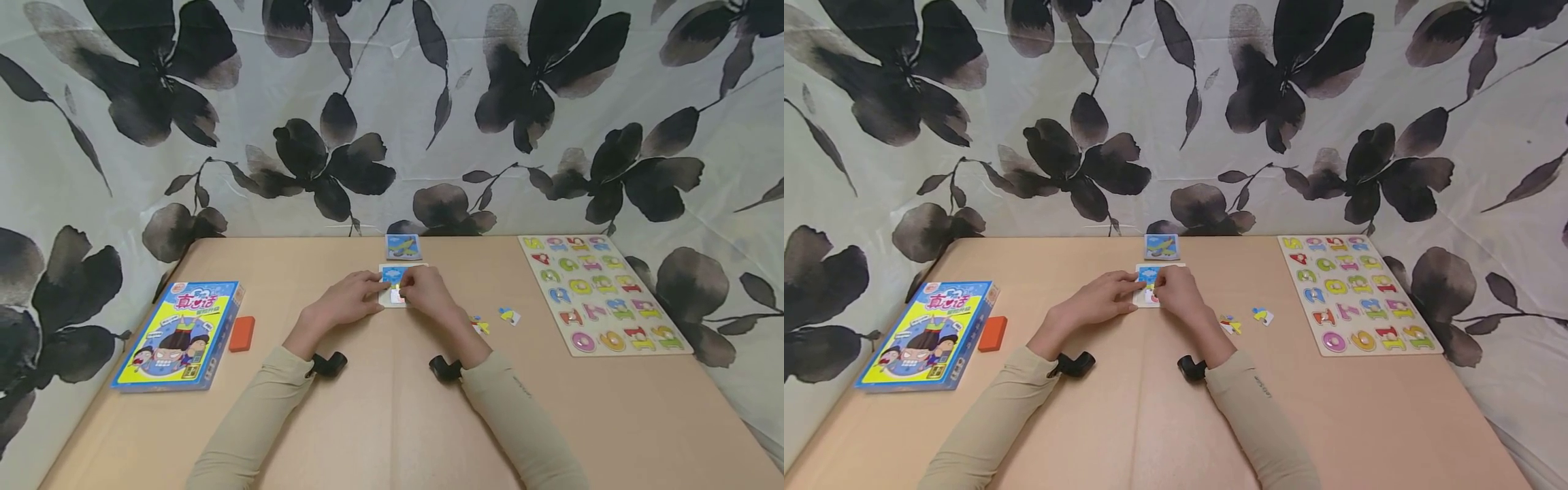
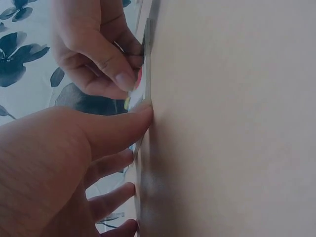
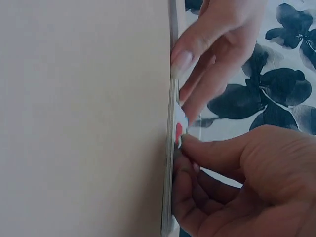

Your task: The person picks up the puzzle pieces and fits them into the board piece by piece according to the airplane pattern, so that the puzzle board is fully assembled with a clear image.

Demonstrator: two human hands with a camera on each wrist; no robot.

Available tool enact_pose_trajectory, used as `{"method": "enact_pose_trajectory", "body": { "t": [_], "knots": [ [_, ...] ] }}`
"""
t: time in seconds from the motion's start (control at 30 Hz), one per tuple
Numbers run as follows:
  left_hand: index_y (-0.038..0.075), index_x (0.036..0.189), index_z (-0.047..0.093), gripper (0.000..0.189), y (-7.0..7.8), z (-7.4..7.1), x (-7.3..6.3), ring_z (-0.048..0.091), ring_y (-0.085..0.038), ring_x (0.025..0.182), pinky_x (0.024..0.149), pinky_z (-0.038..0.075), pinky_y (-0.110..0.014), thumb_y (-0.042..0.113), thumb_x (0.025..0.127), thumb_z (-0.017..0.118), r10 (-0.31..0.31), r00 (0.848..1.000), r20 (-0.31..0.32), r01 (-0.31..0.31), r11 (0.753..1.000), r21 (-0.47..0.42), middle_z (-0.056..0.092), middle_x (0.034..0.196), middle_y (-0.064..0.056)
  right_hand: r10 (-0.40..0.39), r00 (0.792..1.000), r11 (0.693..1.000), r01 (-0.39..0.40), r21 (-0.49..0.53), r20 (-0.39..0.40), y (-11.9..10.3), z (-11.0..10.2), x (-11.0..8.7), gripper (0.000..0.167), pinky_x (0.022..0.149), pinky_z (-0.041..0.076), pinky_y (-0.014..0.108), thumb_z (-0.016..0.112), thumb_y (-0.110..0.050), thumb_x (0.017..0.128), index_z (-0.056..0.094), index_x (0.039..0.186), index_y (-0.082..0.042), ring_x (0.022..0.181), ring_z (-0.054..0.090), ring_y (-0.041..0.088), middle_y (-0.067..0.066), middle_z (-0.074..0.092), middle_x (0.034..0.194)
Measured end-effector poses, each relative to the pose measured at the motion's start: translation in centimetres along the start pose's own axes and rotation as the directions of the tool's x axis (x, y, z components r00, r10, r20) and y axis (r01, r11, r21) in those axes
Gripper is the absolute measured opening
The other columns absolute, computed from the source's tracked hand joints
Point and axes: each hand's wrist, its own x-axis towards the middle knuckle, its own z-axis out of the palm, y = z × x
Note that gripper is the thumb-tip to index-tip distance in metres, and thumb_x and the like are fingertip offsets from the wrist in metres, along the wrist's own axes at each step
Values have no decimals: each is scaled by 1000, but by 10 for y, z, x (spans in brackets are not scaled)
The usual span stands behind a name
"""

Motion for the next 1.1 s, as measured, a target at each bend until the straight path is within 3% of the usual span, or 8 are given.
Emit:
{"method": "enact_pose_trajectory", "body": {
  "t": [0.17,0.5,0.73,0.97,1.1],
  "knots": [
    [14,144,54,53,0,-1,0,43,-31,141,115,38,-47,28,95,68,-11,1000,11,12,1000,-11,47,152,-12,48,998,998,-49,38,29,-3,4,-1,11,55,42,21,71,-5,86,72,76,-8,67,56,16,3,66,70],
    [15,144,54,53,-4,0,-1,44,-31,140,114,39,-47,29,94,68,-21,1000,14,21,1000,-9,49,150,-12,30,1000,997,-30,66,-4,-6,12,1,9,58,41,22,77,-6,82,70,76,-6,66,55,14,2,65,69],
    [15,145,53,54,-4,1,-1,44,-31,140,115,38,-47,29,95,67,-25,1000,18,26,999,-27,49,149,-12,101,995,994,-100,35,-8,-7,15,2,18,58,39,23,80,-11,81,65,71,-9,70,55,18,1,62,68],
    [15,144,54,52,-2,1,0,48,-29,136,112,41,-46,27,95,67,26,1000,-9,-26,1000,3,53,146,-12,110,994,994,-110,3,4,-6,10,1,21,60,39,25,79,-14,81,64,68,-10,70,57,20,2,63,69],
    [16,144,54,51,0,0,0,48,-28,136,112,41,-46,28,96,66,23,1000,3,-23,1000,7,52,147,-12,115,993,993,-115,0,21,-6,9,1,20,59,39,24,78,-14,82,64,69,-9,70,56,19,2,63,69]
  ]
}}
